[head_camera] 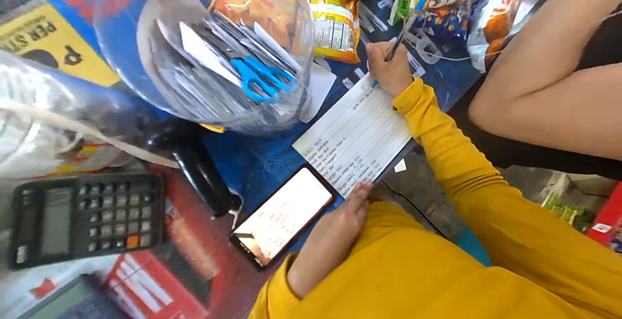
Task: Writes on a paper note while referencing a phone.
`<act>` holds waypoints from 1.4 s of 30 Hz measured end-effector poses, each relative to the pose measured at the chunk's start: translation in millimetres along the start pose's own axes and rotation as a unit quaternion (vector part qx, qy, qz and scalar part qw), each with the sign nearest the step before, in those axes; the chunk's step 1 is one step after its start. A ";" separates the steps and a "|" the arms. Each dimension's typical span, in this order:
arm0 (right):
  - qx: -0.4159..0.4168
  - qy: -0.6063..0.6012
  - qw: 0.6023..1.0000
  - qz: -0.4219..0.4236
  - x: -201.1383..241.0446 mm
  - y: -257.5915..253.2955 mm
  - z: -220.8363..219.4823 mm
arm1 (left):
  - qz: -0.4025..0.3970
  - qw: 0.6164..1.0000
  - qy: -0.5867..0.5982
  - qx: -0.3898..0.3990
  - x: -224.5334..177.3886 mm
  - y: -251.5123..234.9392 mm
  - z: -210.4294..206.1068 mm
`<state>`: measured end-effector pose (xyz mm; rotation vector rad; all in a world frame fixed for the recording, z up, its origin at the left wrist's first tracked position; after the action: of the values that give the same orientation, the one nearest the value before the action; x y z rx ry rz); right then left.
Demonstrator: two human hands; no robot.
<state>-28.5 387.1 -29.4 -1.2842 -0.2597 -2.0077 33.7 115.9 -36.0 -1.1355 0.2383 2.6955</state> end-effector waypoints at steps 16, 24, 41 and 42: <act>0.026 0.059 0.996 -0.054 -6.0 2.2 2.8 | -0.040 0.995 0.003 -0.091 -0.5 5.8 -4.9; 0.050 0.006 0.996 -0.071 -11.0 0.4 2.1 | -0.006 0.997 0.024 -0.070 -1.6 3.7 -5.4; 0.015 -0.129 0.991 -0.035 -12.5 -1.9 8.6 | -0.028 0.993 0.001 -0.116 1.3 6.3 -5.6; 0.013 -0.125 0.991 -0.035 -12.3 -1.6 8.7 | -0.027 0.993 -0.001 -0.114 1.2 6.4 -5.7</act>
<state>-20.5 398.5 -35.3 -1.5290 -0.4526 -1.8920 35.3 108.6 -40.4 -1.1808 -0.1011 2.7282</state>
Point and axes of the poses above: each hand's wrist, its own y-axis away from the middle knuckle, its own z-axis out of the back of the hand, x = y × z, the point moved 9 cm from there along -y, towards the middle knuckle, and after that the axes turned 6 degrees about -z, right-handed, at the moved point
